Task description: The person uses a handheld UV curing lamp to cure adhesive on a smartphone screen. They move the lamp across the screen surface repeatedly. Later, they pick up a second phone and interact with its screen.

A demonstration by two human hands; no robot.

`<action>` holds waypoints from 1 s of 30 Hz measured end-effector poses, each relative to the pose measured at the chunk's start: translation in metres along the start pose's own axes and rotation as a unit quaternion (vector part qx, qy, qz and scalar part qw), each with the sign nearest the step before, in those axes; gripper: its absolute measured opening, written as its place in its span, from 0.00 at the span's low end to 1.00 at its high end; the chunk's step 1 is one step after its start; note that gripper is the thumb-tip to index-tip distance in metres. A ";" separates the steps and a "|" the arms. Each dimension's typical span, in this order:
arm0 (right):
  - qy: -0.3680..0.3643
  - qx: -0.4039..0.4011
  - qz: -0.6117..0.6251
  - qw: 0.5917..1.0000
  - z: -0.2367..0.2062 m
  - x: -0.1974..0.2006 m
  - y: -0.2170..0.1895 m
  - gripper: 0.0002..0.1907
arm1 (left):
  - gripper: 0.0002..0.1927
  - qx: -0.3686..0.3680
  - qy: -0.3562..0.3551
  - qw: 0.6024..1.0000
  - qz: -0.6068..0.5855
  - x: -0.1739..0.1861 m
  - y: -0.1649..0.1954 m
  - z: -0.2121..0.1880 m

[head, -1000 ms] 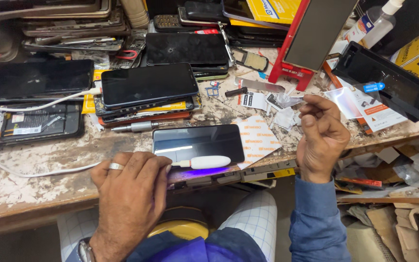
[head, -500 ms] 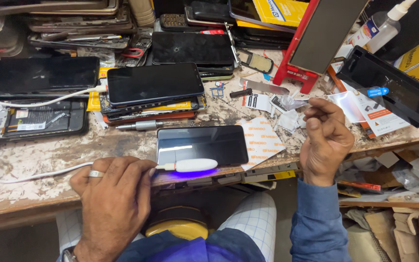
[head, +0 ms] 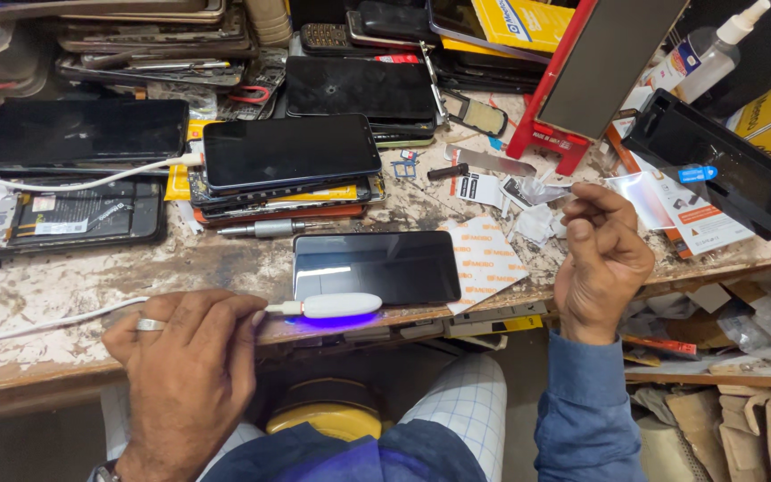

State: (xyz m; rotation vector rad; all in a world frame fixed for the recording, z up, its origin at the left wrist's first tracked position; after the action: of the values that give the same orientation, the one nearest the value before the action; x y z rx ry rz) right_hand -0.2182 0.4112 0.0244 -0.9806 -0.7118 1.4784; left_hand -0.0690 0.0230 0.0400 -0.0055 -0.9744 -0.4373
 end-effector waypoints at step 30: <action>0.006 -0.003 -0.004 1.000 -0.001 0.001 0.000 0.21 | 0.06 0.041 -0.013 0.999 0.006 -0.001 -0.028 -0.007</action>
State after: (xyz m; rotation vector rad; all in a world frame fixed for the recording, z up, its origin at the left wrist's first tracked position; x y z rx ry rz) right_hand -0.2170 0.4116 0.0236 -0.9899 -0.7103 1.4627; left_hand -0.0738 -0.0035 0.0301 0.0564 -1.0170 -0.3867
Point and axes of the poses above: each hand's wrist, its own z-axis towards the middle knuckle, its own x-axis out of the back of the hand, y = z × x, the point moved 5 cm from there along z, towards the middle knuckle, and after that the axes turned 15 degrees about -x, right-handed, at the moved point
